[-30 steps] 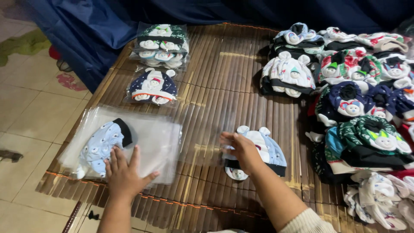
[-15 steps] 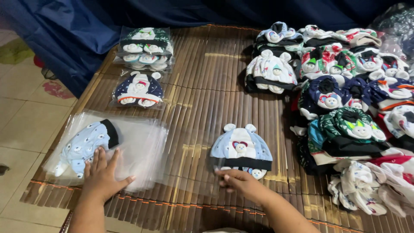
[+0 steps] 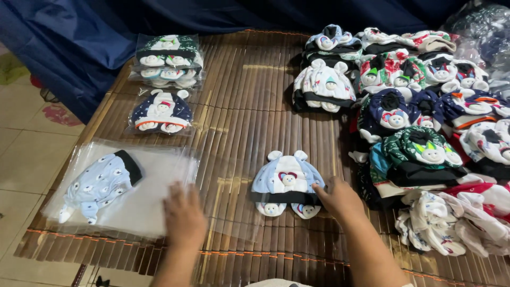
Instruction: Packaging baby hats and booties into plastic bags and stacking them for storage.
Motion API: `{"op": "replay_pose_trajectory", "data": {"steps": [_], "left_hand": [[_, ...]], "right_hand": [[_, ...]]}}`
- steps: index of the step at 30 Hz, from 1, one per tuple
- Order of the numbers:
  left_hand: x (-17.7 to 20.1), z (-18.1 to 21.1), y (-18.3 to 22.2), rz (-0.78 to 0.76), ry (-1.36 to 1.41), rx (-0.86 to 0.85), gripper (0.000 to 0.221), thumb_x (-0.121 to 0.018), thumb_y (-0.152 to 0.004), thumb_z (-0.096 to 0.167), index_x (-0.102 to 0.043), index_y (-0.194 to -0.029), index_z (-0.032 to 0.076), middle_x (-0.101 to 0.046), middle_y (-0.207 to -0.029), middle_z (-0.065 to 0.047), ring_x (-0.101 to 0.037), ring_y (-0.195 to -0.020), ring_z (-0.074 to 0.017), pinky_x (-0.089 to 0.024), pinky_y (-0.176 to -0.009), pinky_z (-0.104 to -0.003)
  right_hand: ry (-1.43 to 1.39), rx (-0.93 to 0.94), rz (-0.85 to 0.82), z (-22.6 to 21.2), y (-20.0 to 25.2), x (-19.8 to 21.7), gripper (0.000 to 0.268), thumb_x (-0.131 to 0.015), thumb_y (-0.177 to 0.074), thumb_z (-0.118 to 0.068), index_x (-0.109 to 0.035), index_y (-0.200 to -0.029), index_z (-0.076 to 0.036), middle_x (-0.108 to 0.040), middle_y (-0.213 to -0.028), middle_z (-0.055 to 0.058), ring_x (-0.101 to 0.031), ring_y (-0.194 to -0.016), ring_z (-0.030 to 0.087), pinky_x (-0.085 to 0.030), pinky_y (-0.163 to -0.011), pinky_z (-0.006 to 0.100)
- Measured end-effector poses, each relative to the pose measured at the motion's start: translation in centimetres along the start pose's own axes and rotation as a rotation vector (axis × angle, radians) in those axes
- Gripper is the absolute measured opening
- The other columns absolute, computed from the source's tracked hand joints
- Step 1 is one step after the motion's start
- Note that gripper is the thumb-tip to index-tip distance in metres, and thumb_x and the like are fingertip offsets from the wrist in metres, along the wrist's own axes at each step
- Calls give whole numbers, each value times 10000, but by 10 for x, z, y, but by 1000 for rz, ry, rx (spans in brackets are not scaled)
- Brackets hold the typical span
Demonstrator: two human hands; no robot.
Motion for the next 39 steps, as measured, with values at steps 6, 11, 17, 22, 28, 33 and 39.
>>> {"op": "replay_pose_trajectory", "data": {"steps": [6, 11, 17, 22, 28, 33, 39], "left_hand": [[-24, 91, -4, -269, 145, -139, 764, -308, -1032, 576, -151, -1625, 120, -117, -1677, -226, -115, -1519, -406, -123, -1185, -635], [-27, 125, -4, -79, 248, -148, 762, -547, -925, 524, -403, -1552, 114, -393, -1568, -237, -345, -1480, -409, -258, -1148, -670], [-25, 128, -10, -140, 223, -141, 709, -472, -984, 536, -394, -1566, 139, -401, -1567, -219, -322, -1513, -376, -196, -1199, -648], [-22, 122, -9, -233, 285, -193, 721, -445, -1002, 544, -329, -1599, 157, -331, -1603, -216, -253, -1535, -388, -128, -1208, -670], [-13, 123, -8, -279, 309, -284, 751, -488, -987, 565, -313, -1606, 180, -283, -1617, -234, -197, -1543, -416, -95, -1196, -691], [-9, 123, -7, -344, 326, -366, 728, -472, -983, 577, -330, -1598, 215, -247, -1640, -223, -164, -1549, -409, -61, -1172, -723], [-4, 123, -8, -325, 321, -368, 726, -479, -963, 580, -357, -1579, 216, -280, -1626, -227, -195, -1543, -403, -82, -1177, -726]], "right_hand": [[87, 90, 65, -3, -2, -31, 721, -629, -861, -726, -622, -1181, -80, -701, -1092, 181, -723, -950, 373, -589, -800, 483], [-79, 99, 29, 1, -12, -44, 686, -733, -833, -636, -622, -1129, -28, -714, -1053, 203, -720, -993, 406, -583, -821, 511], [-238, 171, 5, 16, -24, -48, 627, -811, -802, -504, -667, -1250, -90, -705, -1109, 189, -693, -1127, 408, -571, -928, 503], [-303, 221, 10, 56, -51, -41, 602, -855, -752, -395, -676, -1257, -119, -701, -1140, 262, -663, -1146, 465, -554, -942, 555], [-228, 179, -120, 52, -42, 22, 555, -744, -861, -205, -578, -1361, -30, -657, -1280, 357, -621, -1218, 523, -531, -990, 601], [-181, 130, -147, 69, -78, 1, 716, -756, -867, -406, -520, -1426, -26, -667, -1255, 345, -684, -1142, 478, -569, -922, 574], [9, 87, -199, 25, -43, 20, 883, -762, -826, -616, -519, -1336, 62, -690, -1207, 363, -706, -1132, 466, -588, -900, 526]]}}
Point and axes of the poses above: each hand's wrist, its own y-axis away from the middle knuckle, its own x-axis out of the back of the hand, z = x × y, the point moved 1 cm from there along -y, towards the middle knuckle
